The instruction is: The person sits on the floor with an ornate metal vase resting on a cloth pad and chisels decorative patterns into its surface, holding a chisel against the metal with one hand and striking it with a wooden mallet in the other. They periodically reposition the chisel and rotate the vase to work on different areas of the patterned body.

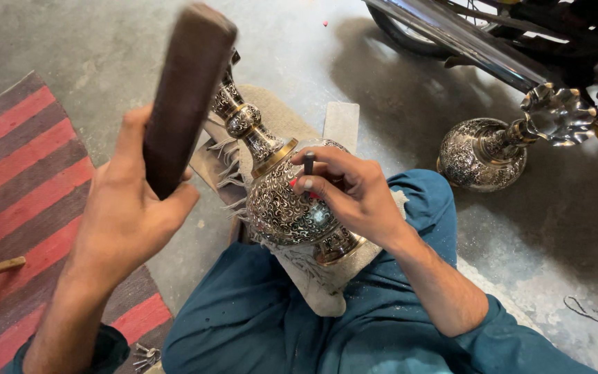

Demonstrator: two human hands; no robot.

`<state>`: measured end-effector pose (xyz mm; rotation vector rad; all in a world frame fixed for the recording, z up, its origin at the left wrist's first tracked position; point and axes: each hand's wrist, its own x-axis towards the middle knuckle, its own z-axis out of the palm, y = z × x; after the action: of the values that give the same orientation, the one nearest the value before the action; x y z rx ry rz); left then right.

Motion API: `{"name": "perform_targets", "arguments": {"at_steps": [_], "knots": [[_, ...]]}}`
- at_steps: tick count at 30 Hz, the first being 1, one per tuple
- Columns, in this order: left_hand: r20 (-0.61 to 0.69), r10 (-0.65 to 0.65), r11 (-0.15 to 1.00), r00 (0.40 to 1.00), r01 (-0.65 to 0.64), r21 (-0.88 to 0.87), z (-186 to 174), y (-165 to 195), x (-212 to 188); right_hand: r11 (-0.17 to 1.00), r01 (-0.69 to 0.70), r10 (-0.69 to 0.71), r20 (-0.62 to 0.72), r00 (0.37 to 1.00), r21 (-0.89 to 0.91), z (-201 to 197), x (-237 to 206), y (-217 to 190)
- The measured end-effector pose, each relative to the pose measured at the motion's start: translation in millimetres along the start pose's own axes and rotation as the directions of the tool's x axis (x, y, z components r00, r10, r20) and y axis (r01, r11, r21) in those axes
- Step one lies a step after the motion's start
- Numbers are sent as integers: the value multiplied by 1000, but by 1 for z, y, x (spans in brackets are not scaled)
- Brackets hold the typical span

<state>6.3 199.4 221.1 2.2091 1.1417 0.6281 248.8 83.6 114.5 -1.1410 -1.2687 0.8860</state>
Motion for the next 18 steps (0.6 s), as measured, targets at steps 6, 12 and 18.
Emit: {"name": "perform_targets", "arguments": {"at_steps": [6,12,18], "knots": [[175,343,675,923,-372,638,-5,15,-3,1000,-26,26,25,999,3,-4,-1,4],[-34,118,970,992,-108,216,-6,-14,-31,974,-63,84,-89,992,218,-30,11,25],[-179,-244,880,953,141,-453,114,-58,-110,967,-18,10,33,999,255,-61,22,22]]}}
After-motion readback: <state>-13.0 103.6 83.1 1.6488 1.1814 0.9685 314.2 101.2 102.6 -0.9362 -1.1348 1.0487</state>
